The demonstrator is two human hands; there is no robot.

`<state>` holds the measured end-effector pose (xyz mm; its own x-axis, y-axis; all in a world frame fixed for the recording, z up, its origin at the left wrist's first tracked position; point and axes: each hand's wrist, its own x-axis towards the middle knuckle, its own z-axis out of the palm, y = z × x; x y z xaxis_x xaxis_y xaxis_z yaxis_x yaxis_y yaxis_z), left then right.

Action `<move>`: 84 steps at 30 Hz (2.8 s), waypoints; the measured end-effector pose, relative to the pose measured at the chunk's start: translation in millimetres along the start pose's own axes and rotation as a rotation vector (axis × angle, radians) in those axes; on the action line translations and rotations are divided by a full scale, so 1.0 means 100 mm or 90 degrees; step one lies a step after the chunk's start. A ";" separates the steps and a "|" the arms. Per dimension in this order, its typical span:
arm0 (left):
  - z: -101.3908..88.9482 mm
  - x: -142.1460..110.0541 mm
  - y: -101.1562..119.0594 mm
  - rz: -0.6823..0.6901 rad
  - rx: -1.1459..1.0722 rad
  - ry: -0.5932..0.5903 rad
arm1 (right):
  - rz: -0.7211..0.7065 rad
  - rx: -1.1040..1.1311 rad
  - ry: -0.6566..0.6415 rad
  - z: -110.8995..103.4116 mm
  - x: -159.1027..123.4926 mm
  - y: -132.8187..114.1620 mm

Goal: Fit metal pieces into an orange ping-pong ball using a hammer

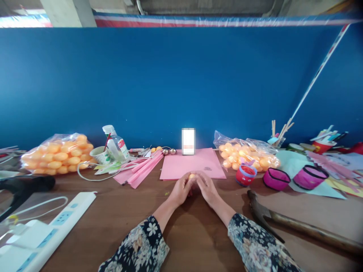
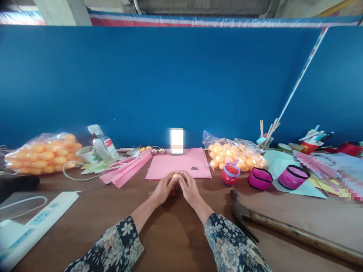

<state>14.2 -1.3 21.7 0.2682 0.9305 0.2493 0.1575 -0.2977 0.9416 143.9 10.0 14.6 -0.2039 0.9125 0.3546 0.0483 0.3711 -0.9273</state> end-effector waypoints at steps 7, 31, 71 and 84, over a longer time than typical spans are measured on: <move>-0.02 0.01 -0.03 0.001 -0.003 -0.013 | 0.013 0.023 0.011 0.00 0.00 0.01; 0.01 -0.05 0.06 -0.018 0.057 0.006 | -0.028 -0.077 0.056 0.00 0.01 0.03; 0.00 -0.03 0.02 0.137 0.197 0.231 | -0.025 -0.122 0.102 0.02 -0.04 -0.07; 0.00 -0.01 -0.02 0.197 0.173 0.228 | -0.040 -0.137 0.093 0.03 -0.04 -0.07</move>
<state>13.4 -1.6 19.7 0.0082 0.7914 0.6112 0.3754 -0.5690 0.7317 141.5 3.0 18.8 -0.0711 0.8958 0.4388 0.2503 0.4418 -0.8615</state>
